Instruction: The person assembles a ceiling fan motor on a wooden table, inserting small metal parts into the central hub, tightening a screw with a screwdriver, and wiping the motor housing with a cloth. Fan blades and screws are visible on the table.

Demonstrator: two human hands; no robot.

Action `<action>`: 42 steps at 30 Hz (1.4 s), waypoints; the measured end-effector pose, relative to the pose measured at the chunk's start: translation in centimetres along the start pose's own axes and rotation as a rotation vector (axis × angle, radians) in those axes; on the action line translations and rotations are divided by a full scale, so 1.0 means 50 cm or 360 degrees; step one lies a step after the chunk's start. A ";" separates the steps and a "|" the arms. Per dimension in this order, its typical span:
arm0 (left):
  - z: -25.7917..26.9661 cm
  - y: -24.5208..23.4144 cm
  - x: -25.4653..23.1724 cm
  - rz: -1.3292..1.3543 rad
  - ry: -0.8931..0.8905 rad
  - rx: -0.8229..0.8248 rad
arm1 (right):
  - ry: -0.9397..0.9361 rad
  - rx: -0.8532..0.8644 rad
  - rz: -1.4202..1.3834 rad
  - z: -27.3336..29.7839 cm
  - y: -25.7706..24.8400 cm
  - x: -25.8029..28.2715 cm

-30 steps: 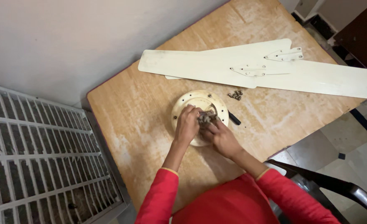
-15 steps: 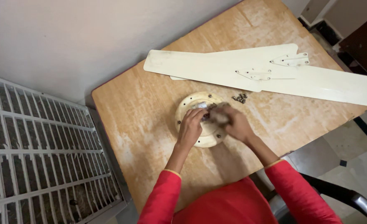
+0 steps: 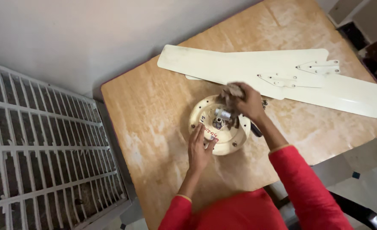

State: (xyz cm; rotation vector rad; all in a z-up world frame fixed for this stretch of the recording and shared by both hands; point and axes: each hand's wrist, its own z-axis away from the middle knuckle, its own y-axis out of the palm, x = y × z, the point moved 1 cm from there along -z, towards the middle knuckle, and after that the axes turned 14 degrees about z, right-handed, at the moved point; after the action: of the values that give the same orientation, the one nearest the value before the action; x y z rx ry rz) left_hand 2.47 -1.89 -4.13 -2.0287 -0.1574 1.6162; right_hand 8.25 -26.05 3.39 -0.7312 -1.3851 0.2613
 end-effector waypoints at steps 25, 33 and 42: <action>-0.021 -0.030 0.017 0.0072 -0.0051 0.0070 | -0.0555 0.0811 0.0917 -0.152 0.090 -0.139; -0.032 -0.046 0.002 0.0054 -0.0019 0.0056 | -0.0679 -0.0027 0.1048 0.027 0.031 -0.128; -0.003 -0.027 -0.013 -0.0028 -0.0367 0.0058 | -0.0269 -0.0310 0.0916 0.144 0.027 -0.114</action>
State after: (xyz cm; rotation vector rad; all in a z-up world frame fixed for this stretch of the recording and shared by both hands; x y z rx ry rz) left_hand 2.75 -1.07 -2.91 -1.8051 -0.2265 1.8251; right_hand 0.59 -26.03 -1.89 -1.2914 -1.3443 0.6571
